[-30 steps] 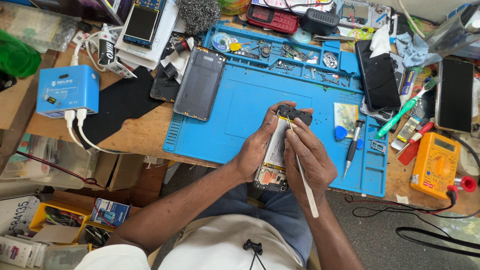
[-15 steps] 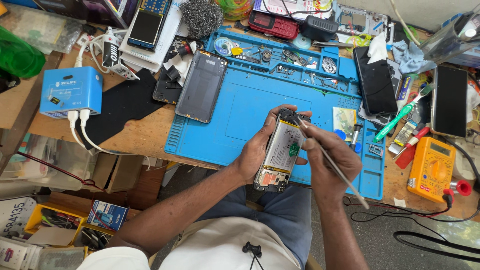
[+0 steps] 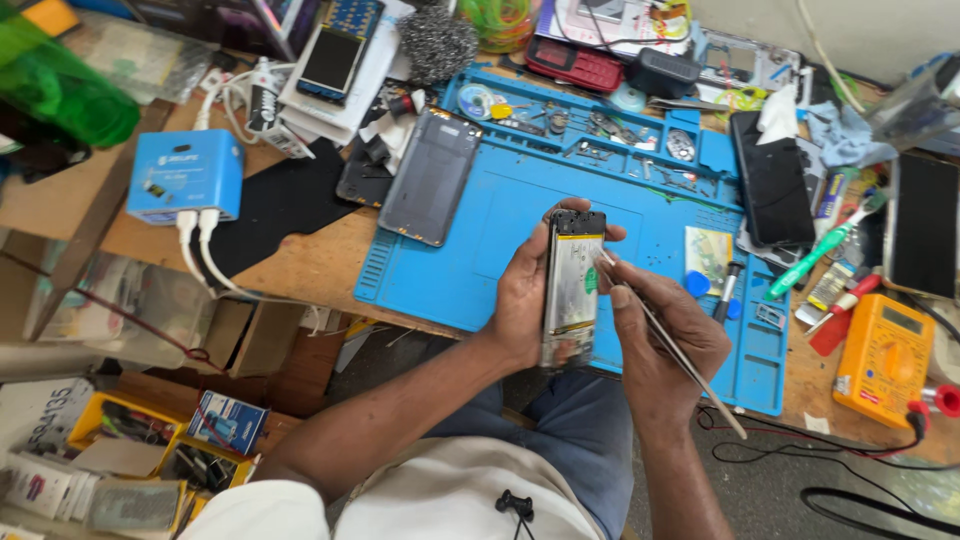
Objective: The person uses a plastic pry tool to separate the back cover of a smartphone, then uses a screwdriver to remove screws from the internal frame. They use tweezers to disconnect ribbon cables and remove a small component from the motherboard. The phone remains disassembled on the workbench.
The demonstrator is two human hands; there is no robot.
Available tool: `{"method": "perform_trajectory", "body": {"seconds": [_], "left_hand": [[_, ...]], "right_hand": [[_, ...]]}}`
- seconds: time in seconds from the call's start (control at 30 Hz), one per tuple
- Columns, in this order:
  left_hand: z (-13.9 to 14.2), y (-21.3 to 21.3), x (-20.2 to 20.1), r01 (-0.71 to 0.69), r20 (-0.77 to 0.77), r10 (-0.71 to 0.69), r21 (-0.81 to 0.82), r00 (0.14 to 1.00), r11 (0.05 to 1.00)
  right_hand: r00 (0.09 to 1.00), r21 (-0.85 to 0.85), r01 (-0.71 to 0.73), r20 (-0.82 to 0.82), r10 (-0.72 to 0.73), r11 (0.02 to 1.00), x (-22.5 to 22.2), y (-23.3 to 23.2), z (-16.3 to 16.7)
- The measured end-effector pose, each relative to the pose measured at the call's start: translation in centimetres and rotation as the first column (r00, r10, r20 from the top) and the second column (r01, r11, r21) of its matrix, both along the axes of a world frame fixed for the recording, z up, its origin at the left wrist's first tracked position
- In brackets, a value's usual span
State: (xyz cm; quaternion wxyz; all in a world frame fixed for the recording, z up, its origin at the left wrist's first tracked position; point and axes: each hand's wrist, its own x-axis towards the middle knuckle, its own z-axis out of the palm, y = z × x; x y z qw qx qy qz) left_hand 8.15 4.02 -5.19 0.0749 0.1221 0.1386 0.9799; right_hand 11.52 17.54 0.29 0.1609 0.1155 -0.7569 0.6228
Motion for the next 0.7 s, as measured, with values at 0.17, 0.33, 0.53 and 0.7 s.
{"method": "perform_trajectory", "body": {"seconds": [0.17, 0.33, 0.53, 0.7], "left_hand": [[-0.8, 1.6, -0.9, -0.252, 0.163, 0.232, 0.119, 0.959, 0.96], [-2.3, 1.9, -1.4, -0.338, 0.133, 0.315, 0.212, 0.94, 0.917], [-3.4, 1.9, -1.2, -0.311, 0.086, 0.299, 0.268, 0.95, 0.912], [-3.6, 1.9, -1.1, -0.295, 0.078, 0.284, 0.278, 0.956, 0.914]], "right_hand": [[0.997, 0.086, -0.059, -0.05, 0.064, 0.995, 0.5, -2.0, 0.3], [0.996, 0.171, -0.084, -0.018, 0.088, 0.982, 1.0, -3.0, 0.2], [0.991, 0.209, -0.125, -0.012, 0.131, 0.97, 1.4, -3.9, -0.1], [0.99, 0.245, -0.136, -0.003, 0.141, 0.96, 1.5, -4.1, 0.1]]}}
